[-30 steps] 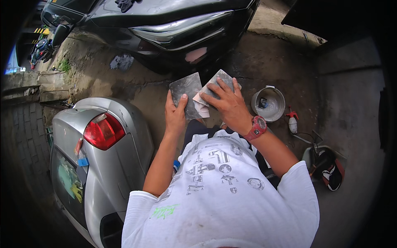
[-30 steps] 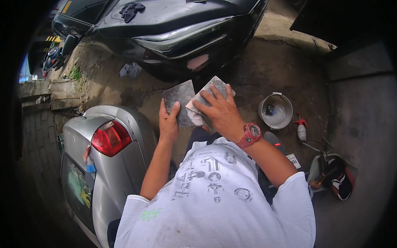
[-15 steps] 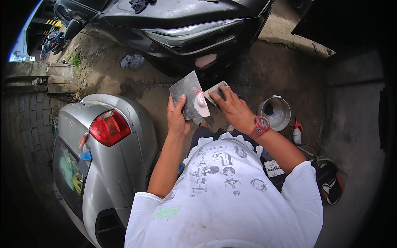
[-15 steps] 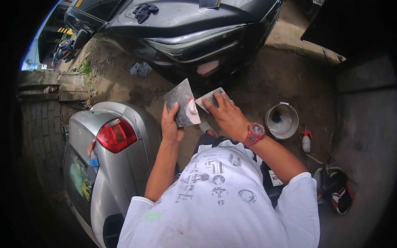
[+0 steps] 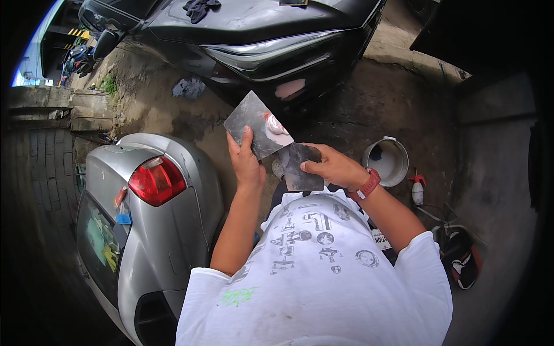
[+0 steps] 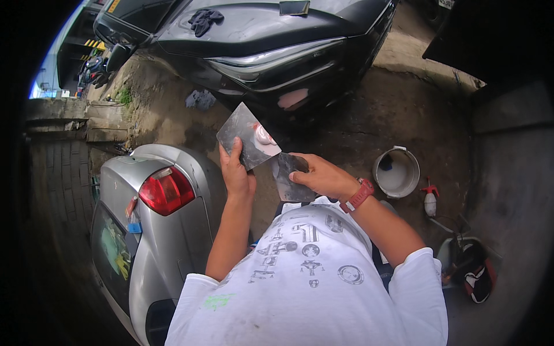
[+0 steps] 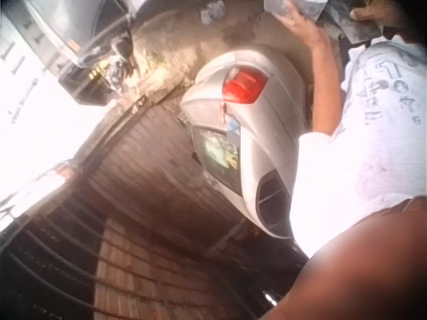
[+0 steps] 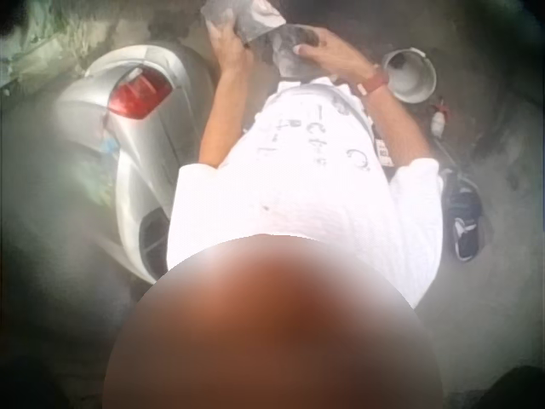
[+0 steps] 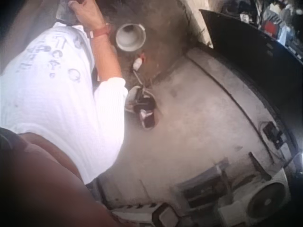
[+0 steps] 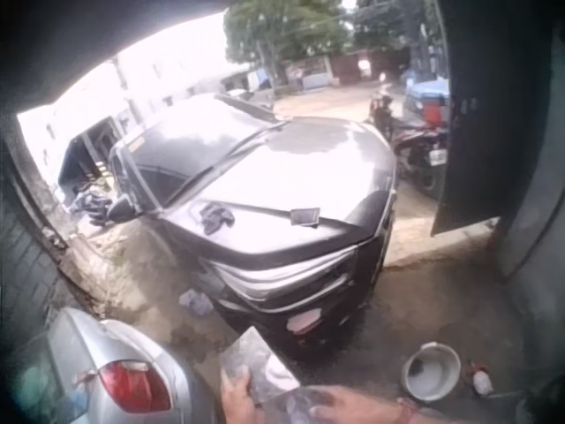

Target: The person sands a damaged area on the front bumper of a black car using sandpaper. They switch between two pieces of sandpaper and work on the lower front section of the bumper.

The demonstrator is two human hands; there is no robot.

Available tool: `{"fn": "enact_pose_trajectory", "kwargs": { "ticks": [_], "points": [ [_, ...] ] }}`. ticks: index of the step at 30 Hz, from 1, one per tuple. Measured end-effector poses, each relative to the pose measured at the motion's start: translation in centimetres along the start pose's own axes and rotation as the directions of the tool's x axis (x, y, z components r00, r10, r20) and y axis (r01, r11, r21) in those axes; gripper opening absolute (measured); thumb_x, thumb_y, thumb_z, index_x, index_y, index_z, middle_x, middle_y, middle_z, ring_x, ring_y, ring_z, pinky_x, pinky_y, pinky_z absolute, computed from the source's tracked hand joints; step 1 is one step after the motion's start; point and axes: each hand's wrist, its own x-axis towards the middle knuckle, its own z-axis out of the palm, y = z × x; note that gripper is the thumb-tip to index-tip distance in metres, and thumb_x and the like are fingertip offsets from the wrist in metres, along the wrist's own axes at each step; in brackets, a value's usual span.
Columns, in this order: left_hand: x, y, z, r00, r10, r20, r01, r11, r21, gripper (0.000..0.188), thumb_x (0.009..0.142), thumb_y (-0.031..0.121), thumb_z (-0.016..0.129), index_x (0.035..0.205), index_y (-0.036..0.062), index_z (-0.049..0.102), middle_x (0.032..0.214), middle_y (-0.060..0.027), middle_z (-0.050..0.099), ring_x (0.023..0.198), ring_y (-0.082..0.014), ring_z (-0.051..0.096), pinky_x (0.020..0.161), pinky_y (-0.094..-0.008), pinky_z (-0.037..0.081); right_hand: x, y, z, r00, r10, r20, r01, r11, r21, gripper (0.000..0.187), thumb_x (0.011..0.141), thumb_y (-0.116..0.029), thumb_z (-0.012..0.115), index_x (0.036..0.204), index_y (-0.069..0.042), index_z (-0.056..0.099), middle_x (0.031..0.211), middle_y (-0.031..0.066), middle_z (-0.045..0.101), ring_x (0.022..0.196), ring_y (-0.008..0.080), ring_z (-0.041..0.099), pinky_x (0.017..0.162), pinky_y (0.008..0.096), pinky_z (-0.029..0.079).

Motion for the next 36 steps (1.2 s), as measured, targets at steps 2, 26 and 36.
{"fn": "enact_pose_trajectory", "kwargs": {
  "ticks": [2,26,36],
  "points": [
    [-0.3,0.5,0.1,0.989,-0.129,0.076,0.133,0.99,-0.052,0.041,0.114,0.022,0.062,0.15,0.0052,0.056,0.136,-0.0105,0.071,0.123,-0.0214,0.072,0.107,-0.0402,0.059,0.4,0.6,-1.3,0.987,-0.066,-0.147,0.111,0.941,0.319,0.038,0.108,-0.01,0.066,0.146,-0.005,0.066,0.132,0.0088,0.075,0.121,0.0202,0.073,0.108,0.0412,0.058],
    [-0.1,-0.8,-0.3,0.998,0.066,-0.003,-0.066,0.991,0.117,0.038,0.114,0.02,0.064,0.149,0.0067,0.056,0.137,-0.0082,0.069,0.126,-0.0186,0.068,0.111,-0.0365,0.054,-1.8,-0.5,-0.9,0.979,-0.097,-0.182,0.169,0.881,0.442,0.034,0.108,-0.014,0.069,0.14,-0.002,0.069,0.126,0.0051,0.076,0.112,0.0119,0.071,0.101,0.0337,0.059],
    [-1.2,1.3,-2.0,0.77,-0.528,0.358,0.484,0.849,0.212,0.051,0.108,0.02,0.071,0.154,0.0046,0.056,0.135,-0.0093,0.072,0.119,-0.0187,0.073,0.104,-0.037,0.06,-1.5,0.9,-5.4,0.959,-0.125,-0.256,0.237,0.847,0.475,0.054,0.099,-0.014,0.086,0.145,0.002,0.062,0.131,0.0062,0.075,0.116,0.0143,0.072,0.106,0.0316,0.056]
  ]
}}
